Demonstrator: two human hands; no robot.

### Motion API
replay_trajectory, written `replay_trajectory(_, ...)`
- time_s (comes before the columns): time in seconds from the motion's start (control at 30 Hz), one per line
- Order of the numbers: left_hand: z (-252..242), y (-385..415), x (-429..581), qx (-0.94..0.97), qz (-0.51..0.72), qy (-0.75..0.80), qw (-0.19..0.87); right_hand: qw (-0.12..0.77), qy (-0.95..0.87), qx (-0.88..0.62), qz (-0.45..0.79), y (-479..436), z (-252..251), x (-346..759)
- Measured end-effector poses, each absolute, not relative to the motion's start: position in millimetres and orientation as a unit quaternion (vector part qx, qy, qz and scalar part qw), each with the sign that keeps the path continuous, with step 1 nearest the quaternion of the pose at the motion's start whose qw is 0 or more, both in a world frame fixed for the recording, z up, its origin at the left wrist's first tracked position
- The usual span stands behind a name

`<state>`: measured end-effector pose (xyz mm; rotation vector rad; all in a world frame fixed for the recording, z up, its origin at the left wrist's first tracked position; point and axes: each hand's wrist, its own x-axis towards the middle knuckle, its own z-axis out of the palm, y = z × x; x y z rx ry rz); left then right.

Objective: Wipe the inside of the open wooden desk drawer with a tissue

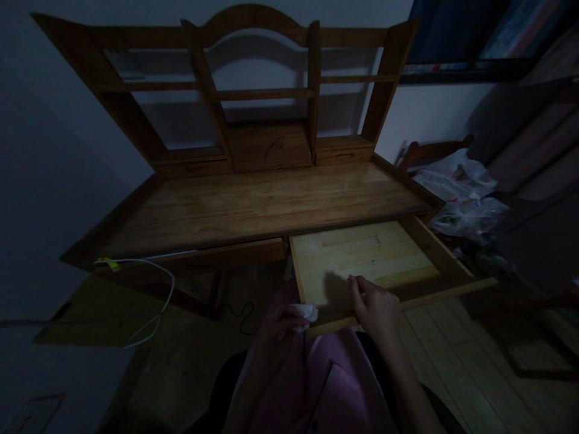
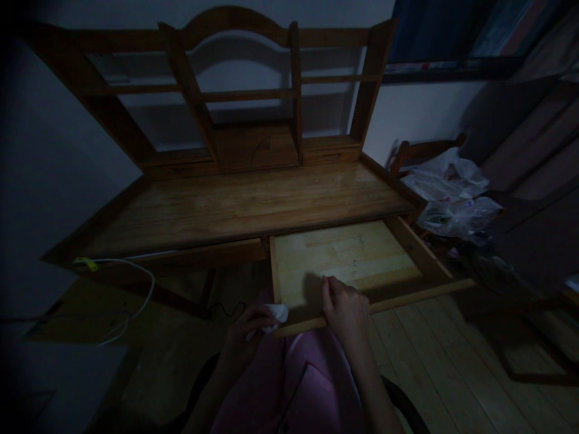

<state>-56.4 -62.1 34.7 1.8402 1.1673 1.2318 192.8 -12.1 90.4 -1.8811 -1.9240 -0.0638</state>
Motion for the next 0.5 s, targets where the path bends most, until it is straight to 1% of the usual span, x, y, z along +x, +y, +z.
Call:
replay_trajectory(0.13,40,-58,-56,0.692,0.482,0.431,0.322,0.225,-0.697,-0.681,-0.025,-12,90,192)
replay_trajectory(0.27,34,-58,-59,0.661,0.485,0.445,0.36,0.224,-0.695,-0.683,-0.023,-13,91,192)
replay_trajectory(0.4,-1,-61,-69,0.606,0.489,0.444,0.444,0.217,-0.693,-0.687,-0.023,-13,93,192)
replay_trajectory(0.5,-29,-57,-78,0.497,0.506,0.513,0.484,0.213,-0.695,-0.686,-0.023,-12,94,192)
